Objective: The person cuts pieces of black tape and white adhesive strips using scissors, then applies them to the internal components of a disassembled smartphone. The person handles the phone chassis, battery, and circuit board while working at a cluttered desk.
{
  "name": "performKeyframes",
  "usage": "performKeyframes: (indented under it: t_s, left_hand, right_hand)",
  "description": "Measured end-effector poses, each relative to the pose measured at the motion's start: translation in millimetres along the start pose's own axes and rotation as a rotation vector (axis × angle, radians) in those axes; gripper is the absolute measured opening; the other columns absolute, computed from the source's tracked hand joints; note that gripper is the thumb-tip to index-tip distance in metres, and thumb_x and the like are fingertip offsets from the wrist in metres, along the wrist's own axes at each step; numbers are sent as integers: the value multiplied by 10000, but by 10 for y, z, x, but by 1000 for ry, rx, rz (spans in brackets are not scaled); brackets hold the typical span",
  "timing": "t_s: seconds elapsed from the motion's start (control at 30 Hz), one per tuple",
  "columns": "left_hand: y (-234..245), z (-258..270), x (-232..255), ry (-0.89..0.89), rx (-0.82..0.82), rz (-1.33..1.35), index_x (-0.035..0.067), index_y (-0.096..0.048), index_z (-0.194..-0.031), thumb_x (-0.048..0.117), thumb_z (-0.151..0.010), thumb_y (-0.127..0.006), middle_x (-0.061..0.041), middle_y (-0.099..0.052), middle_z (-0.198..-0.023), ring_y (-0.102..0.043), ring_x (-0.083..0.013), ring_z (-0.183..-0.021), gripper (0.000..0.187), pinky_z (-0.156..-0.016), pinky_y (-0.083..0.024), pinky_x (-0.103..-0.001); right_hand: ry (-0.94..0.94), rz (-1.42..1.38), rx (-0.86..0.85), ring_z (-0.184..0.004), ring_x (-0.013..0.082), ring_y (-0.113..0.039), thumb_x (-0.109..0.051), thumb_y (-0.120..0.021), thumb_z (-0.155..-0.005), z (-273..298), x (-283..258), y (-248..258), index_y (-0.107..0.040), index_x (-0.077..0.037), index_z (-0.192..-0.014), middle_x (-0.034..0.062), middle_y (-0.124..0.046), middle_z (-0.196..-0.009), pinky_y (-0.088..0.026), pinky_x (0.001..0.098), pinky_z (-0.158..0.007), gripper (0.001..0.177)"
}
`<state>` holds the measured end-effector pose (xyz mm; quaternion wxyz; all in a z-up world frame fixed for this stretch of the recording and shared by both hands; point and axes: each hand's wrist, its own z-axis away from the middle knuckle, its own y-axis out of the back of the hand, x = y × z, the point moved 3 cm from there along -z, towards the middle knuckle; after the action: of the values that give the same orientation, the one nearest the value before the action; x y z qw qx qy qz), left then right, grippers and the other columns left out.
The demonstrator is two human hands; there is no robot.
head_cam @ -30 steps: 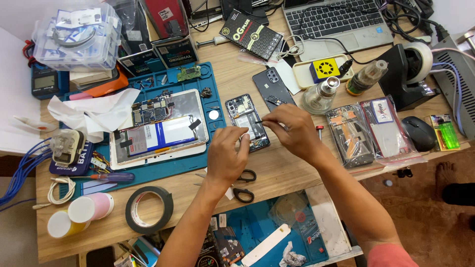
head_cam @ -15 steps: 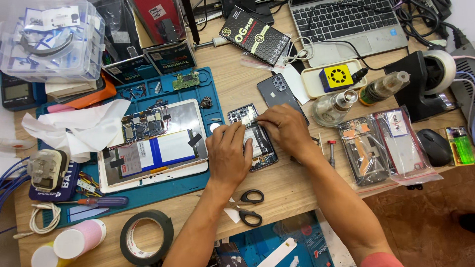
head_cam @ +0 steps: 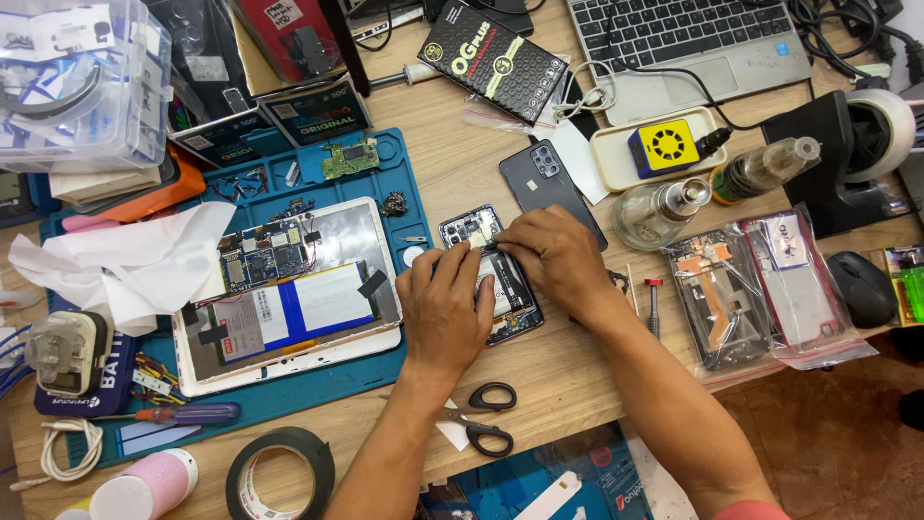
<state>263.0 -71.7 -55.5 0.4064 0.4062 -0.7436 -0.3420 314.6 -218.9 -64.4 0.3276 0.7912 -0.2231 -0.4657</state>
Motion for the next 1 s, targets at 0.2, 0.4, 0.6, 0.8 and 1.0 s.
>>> performKeyframes:
  t_s: [0.2, 0.4, 0.6, 0.8, 1.0]
  left_hand:
    - [0, -6, 3, 10, -12, 6, 111, -629, -1040, 280, -832, -580, -41, -593, -1046, -472, -192, -1016, 273, -793, -300, -358]
    - [-14, -3, 12, -6, 6, -23, 141, -629, -1061, 306, -832, -571, -36, -582, -1045, -464, -198, -1012, 288, -776, -292, -360]
    - [-20, -11, 26, -10, 0, -21, 154, -646, -1018, 307, -836, -573, -40, -552, -1036, -450, -211, -993, 249, -753, -303, -360]
    - [-14, -22, 52, -19, -10, -65, 158, -646, -1011, 325, -836, -575, -46, -539, -1031, -449, -212, -984, 253, -737, -303, -355]
    - [-16, -17, 48, -16, -12, -56, 152, -648, -1019, 328, -835, -572, -46, -539, -1032, -452, -219, -986, 266, -730, -306, -360]
  right_hand:
    - [-28, -7, -15, -744, 229, -601, -127, -672, -791, -9, -39, 20, -700, -152, -804, 19, -647, -780, -495, 321, -644, 39]
    - [-36, 10, -22, -750, 212, -602, -130, -671, -791, -15, -43, 9, -704, -162, -804, 6, -648, -779, -498, 307, -643, 47]
    - [-32, 7, -29, -741, 221, -600, -123, -669, -792, -26, -63, 17, -705, -140, -812, 28, -649, -774, -498, 311, -642, 45]
    - [-43, -50, -16, -744, 255, -610, -118, -652, -813, -37, -50, 31, -709, -111, -847, 58, -662, -788, -503, 335, -641, 68]
    - [-81, -29, -40, -757, 249, -612, -90, -623, -825, -20, 11, 43, -684, -112, -887, 55, -651, -774, -496, 330, -668, 89]
